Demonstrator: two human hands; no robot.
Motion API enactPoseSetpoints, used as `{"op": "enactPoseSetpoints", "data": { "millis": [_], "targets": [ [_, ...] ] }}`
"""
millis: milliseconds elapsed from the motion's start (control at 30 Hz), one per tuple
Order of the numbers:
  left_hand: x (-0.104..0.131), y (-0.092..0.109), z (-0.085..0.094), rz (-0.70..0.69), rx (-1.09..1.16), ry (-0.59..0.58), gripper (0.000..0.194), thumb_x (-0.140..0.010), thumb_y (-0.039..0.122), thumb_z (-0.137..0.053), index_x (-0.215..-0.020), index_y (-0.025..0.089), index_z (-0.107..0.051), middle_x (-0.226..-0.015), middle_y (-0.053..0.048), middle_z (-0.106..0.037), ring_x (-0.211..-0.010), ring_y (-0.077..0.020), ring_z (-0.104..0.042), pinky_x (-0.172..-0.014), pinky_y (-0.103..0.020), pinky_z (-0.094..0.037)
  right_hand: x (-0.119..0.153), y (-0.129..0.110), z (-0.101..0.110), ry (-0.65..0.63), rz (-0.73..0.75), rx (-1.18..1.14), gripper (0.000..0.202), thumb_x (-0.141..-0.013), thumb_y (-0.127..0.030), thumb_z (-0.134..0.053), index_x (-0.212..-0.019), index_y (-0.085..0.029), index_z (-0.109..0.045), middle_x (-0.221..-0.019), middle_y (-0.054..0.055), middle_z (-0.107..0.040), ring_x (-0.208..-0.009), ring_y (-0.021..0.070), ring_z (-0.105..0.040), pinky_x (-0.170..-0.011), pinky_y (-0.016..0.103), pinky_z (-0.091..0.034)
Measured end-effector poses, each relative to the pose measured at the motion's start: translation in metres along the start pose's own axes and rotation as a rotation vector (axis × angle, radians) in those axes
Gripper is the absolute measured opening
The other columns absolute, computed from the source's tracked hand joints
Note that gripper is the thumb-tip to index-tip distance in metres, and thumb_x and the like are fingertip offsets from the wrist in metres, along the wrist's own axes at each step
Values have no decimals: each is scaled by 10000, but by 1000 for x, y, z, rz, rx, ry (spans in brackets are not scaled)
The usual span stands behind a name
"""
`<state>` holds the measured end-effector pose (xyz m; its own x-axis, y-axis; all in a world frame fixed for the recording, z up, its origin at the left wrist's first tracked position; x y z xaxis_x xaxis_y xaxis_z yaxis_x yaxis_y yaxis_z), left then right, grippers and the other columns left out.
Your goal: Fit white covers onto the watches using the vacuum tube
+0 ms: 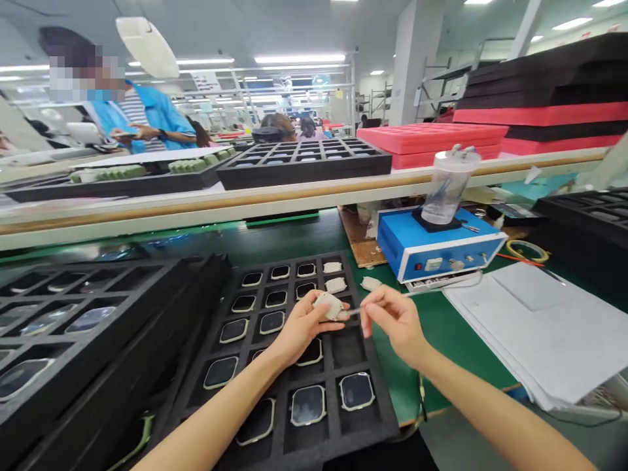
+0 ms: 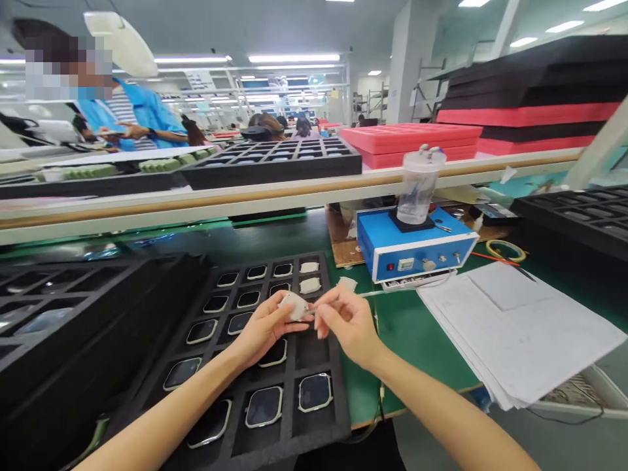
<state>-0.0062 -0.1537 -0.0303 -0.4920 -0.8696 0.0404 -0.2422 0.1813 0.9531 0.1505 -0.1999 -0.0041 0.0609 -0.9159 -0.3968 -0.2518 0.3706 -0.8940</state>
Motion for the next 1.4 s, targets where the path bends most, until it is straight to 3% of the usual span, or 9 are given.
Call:
{"op": "enactPoseSetpoints", "data": {
  "millis": [200, 400, 500, 600, 700, 933, 1167, 1267, 1400],
  "targets": [
    [-2, -6, 3, 33, -16, 20, 257, -812, 278, -573, -1019, 142, -507, -927, -107, -670, -690, -148, -640, -611, -262, -523, -11, 35, 6, 197, 138, 23, 70, -834, -234, -522, -791, -181, -539, -529, -39, -540, -433, 96, -495, -435, 224, -384],
    [-2, -8, 2, 1, 21, 144, 168, -805, 256, -579, -903, 179, -466, -932, -68, -679, -870, -183, -647, -851, -365, -468, 0, 47, 3, 123, -27, 33, 35, -816, -206, -555, -807, -175, -567, -640, 5, -613, -468, 106, -524, -445, 238, -412],
    [3, -7, 2, -41, -174, 256, 133, -842, 311, -515, -870, 186, -480, -970, -65, -686, -899, -182, -629, -856, -328, -437, -2, 49, 3, 157, -62, -11, 45, -808, -200, -556, -773, -171, -556, -606, -7, -597, -441, 98, -512, -426, 229, -396],
    [10, -5, 3, -71, -395, 411, 180, -866, 345, -462, -907, 182, -527, -922, -45, -695, -801, -159, -612, -755, -264, -433, -4, 53, 3, 190, -104, -20, 59, -789, -195, -561, -741, -168, -541, -566, -24, -578, -418, 85, -494, -413, 215, -386],
    [13, -6, 3, -28, -336, 472, 199, -861, 346, -476, -964, 184, -530, -967, -26, -680, -546, -81, -521, -571, -214, -409, -6, 56, 2, 185, -135, -32, 74, -770, -197, -569, -715, -166, -530, -552, -29, -573, -400, 79, -482, -398, 208, -381],
    [9, -10, -3, 70, 85, 334, 170, -780, 255, -617, -880, 144, -536, -931, -48, -675, -927, -166, -600, -855, -283, -426, -6, 59, 5, 179, -165, -150, 63, -765, -176, -570, -715, -164, -533, -573, -28, -587, -402, 80, -498, -408, 208, -373],
    [11, -9, -6, 72, -237, 206, 198, -830, 306, -541, -942, 154, -603, -873, -17, -675, -702, -114, -556, -644, -204, -411, -8, 56, 7, 159, -222, -311, 44, -721, -183, -558, -694, -176, -524, -528, -29, -571, -408, 96, -477, -408, 218, -348],
    [11, -9, -5, 55, -195, 203, 162, -844, 313, -515, -885, 157, -527, -929, -48, -677, -542, -80, -505, -511, -203, -398, -9, 55, 8, 155, -218, -294, 33, -723, -180, -545, -696, -182, -528, -530, -30, -573, -413, 98, -468, -418, 222, -343],
    [10, -11, -5, 93, -28, 188, 160, -831, 298, -532, -837, 172, -432, -965, -91, -664, -651, -133, -598, -547, -261, -487, -6, 55, 7, 131, -195, -250, 36, -739, -189, -546, -705, -177, -550, -519, -26, -574, -413, 99, -467, -423, 226, -344]
  ]
}}
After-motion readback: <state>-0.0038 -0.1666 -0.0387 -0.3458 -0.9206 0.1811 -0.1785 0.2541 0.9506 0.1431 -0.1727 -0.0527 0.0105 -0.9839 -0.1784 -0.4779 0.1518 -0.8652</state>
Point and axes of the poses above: each hand's wrist, its own x-axis away from the middle knuckle, its own z-axis out of the back of the hand, y = z × x, the point moved 3 cm from there along -x, towards the middle knuckle
